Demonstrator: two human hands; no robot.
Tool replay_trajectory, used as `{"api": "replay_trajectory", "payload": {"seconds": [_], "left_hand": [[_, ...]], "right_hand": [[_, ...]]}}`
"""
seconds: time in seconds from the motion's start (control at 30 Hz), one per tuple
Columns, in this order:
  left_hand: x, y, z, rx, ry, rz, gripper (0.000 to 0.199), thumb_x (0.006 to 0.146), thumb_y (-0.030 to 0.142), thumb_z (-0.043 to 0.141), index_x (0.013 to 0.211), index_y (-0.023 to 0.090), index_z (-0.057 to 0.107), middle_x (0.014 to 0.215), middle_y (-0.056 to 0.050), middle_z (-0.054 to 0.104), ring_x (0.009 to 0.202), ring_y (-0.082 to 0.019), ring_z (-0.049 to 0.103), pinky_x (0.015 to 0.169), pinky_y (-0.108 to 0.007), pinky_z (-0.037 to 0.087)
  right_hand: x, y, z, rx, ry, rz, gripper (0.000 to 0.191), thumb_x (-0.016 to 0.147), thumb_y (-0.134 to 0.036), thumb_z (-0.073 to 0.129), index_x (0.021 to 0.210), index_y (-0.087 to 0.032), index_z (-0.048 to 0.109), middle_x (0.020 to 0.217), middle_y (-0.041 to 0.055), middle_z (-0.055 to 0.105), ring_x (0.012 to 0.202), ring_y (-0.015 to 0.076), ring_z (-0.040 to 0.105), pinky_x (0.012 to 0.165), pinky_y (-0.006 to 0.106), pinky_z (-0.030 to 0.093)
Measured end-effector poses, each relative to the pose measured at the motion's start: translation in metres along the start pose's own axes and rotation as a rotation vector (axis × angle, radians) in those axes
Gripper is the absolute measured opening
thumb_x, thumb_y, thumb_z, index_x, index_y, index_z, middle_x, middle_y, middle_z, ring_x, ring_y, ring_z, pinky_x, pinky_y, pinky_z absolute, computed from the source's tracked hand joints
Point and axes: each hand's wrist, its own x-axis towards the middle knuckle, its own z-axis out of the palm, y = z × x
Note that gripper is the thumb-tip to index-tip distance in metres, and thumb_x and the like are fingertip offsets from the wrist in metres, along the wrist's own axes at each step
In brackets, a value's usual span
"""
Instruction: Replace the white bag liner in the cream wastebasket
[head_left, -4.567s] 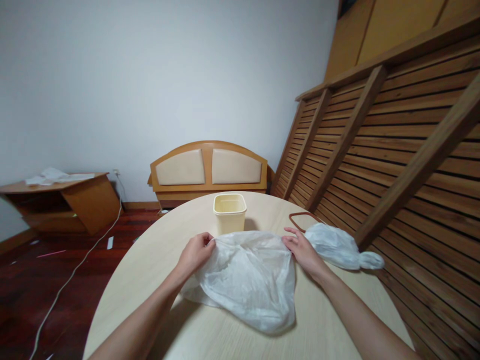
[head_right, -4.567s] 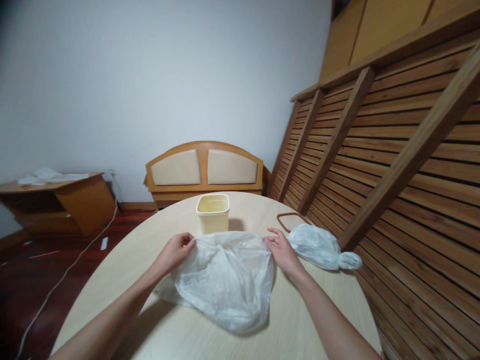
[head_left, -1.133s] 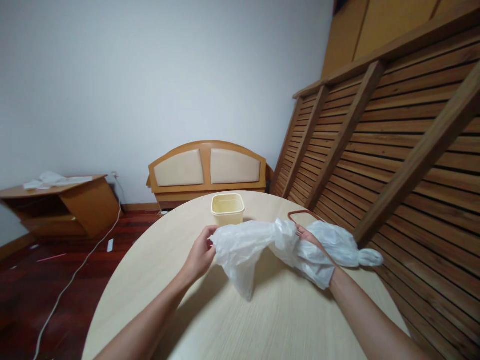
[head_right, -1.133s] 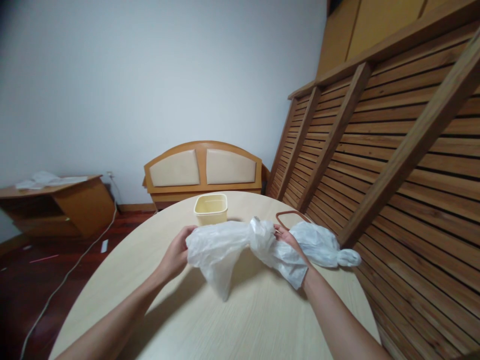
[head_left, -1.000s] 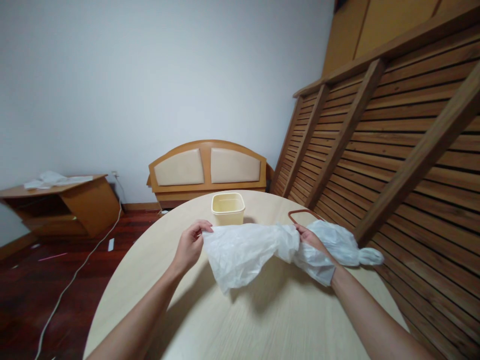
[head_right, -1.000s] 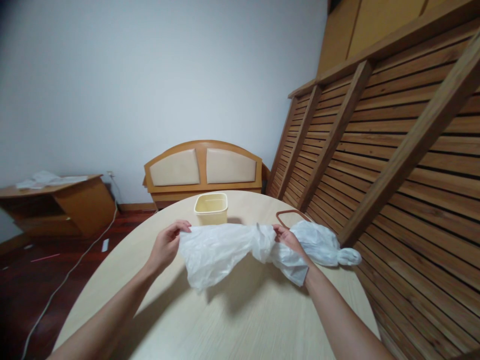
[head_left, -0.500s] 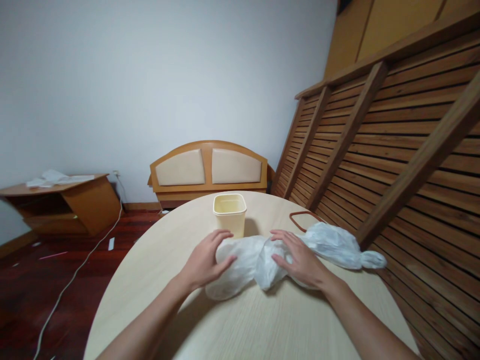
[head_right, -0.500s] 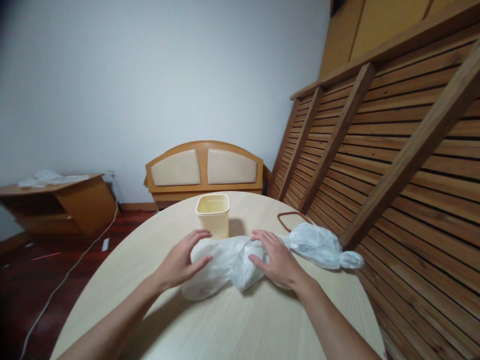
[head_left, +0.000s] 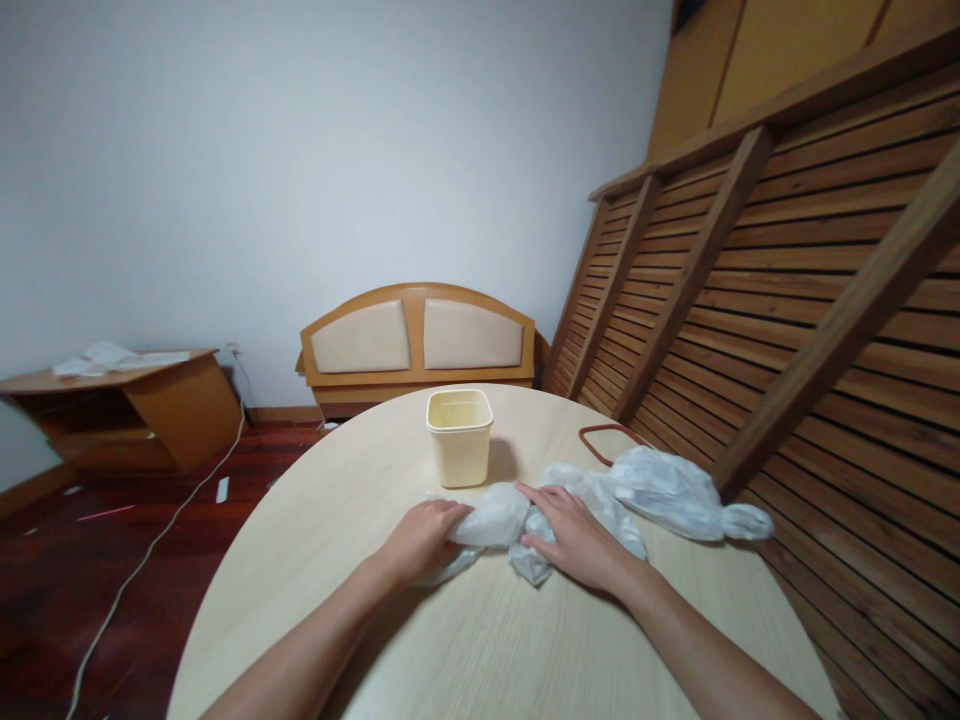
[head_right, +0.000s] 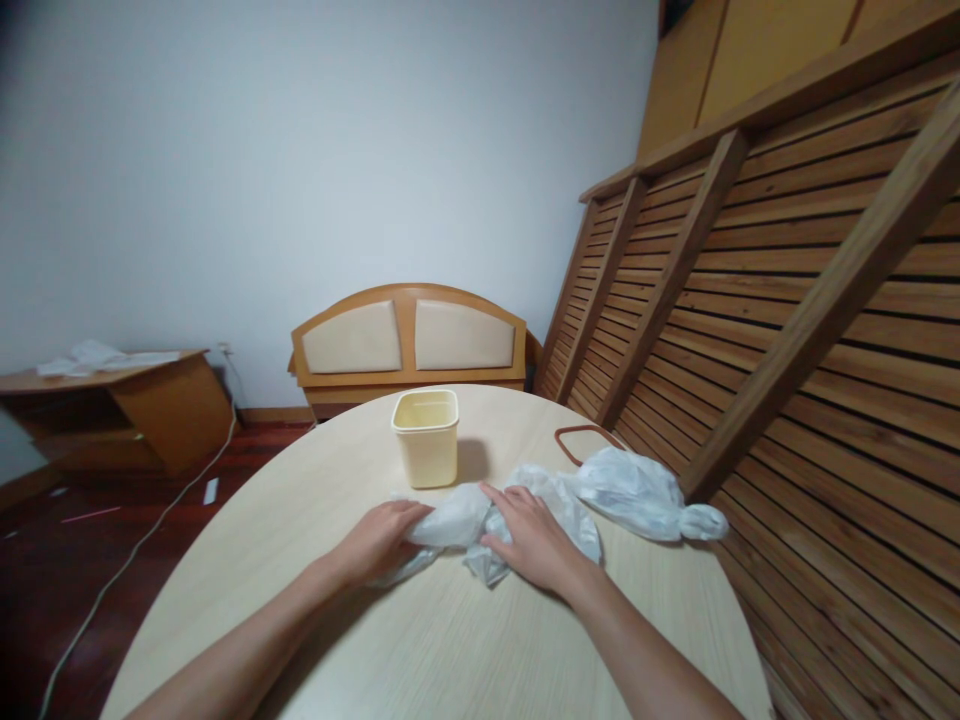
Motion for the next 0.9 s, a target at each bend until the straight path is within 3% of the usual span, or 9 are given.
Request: {"api": "replay_trajectory", "payload": {"seconds": [0.2, 0.37, 0.47, 0.57, 0.63, 0.77, 0.9], "left_hand": [[0.0, -0.004, 0.0, -0.022, 0.042, 0.032, 0.046, 0.077, 0.012, 0.062, 0.122, 0.022, 0.064, 0.118, -0.012, 0.074, 0.106, -0.03, 0.07, 0.092, -0.04, 0.053], [0.002, 0.002, 0.001, -0.107, 0.076, 0.036, 0.036, 0.082, 0.016, 0.059, 0.116, 0.024, 0.067, 0.113, -0.009, 0.075, 0.1, -0.026, 0.07, 0.088, -0.033, 0.053], [0.004, 0.016, -0.013, -0.17, 0.097, 0.041, 0.036, 0.086, 0.024, 0.06, 0.121, 0.024, 0.065, 0.116, -0.009, 0.074, 0.101, -0.027, 0.069, 0.088, -0.036, 0.053], [0.011, 0.028, -0.042, -0.234, 0.226, 0.092, 0.047, 0.088, 0.039, 0.065, 0.132, 0.023, 0.058, 0.124, -0.011, 0.07, 0.109, -0.029, 0.067, 0.096, -0.041, 0.052], [0.02, 0.027, -0.063, -0.232, 0.388, 0.087, 0.039, 0.093, 0.038, 0.058, 0.129, 0.022, 0.059, 0.124, -0.012, 0.07, 0.113, -0.027, 0.065, 0.1, -0.042, 0.05], [0.045, 0.002, -0.089, -0.179, 0.703, -0.06, 0.025, 0.094, 0.036, 0.055, 0.108, 0.02, 0.069, 0.13, -0.015, 0.064, 0.127, -0.03, 0.057, 0.111, -0.048, 0.041], [0.06, -0.027, -0.082, -0.307, 0.69, -0.271, 0.027, 0.091, 0.039, 0.059, 0.1, 0.017, 0.071, 0.138, -0.019, 0.058, 0.143, -0.036, 0.041, 0.114, -0.055, 0.034]], "right_hand": [[0.0, -0.01, -0.015, 0.338, 0.037, 0.003, 0.039, 0.09, -0.031, 0.063, 0.128, -0.024, 0.064, 0.124, 0.0094, 0.071, 0.114, 0.0293, 0.065, 0.101, 0.043, 0.048], [-0.001, -0.015, -0.029, 0.633, 0.104, 0.03, 0.035, 0.089, -0.037, 0.066, 0.12, -0.022, 0.063, 0.117, 0.0074, 0.071, 0.107, 0.0254, 0.066, 0.091, 0.035, 0.053], [0.003, -0.013, -0.04, 0.686, 0.176, 0.05, 0.036, 0.086, -0.042, 0.068, 0.116, -0.023, 0.06, 0.112, 0.0063, 0.07, 0.1, 0.0233, 0.067, 0.083, 0.031, 0.054], [0.012, -0.013, -0.059, 0.685, 0.23, 0.069, 0.038, 0.084, -0.046, 0.07, 0.111, -0.025, 0.055, 0.101, 0.0046, 0.07, 0.085, 0.0207, 0.067, 0.07, 0.029, 0.054], [0.02, -0.015, -0.078, 0.625, 0.28, 0.05, 0.038, 0.082, -0.046, 0.071, 0.108, -0.024, 0.055, 0.098, 0.0049, 0.068, 0.085, 0.0208, 0.066, 0.07, 0.028, 0.053], [0.037, -0.023, -0.12, 0.478, 0.318, -0.02, 0.032, 0.082, -0.044, 0.071, 0.103, -0.022, 0.061, 0.097, 0.0049, 0.067, 0.085, 0.021, 0.063, 0.073, 0.029, 0.053], [0.048, -0.031, -0.145, 0.441, 0.359, -0.007, 0.035, 0.08, -0.043, 0.071, 0.107, -0.021, 0.063, 0.098, 0.0049, 0.068, 0.081, 0.0201, 0.063, 0.069, 0.029, 0.052]]}}
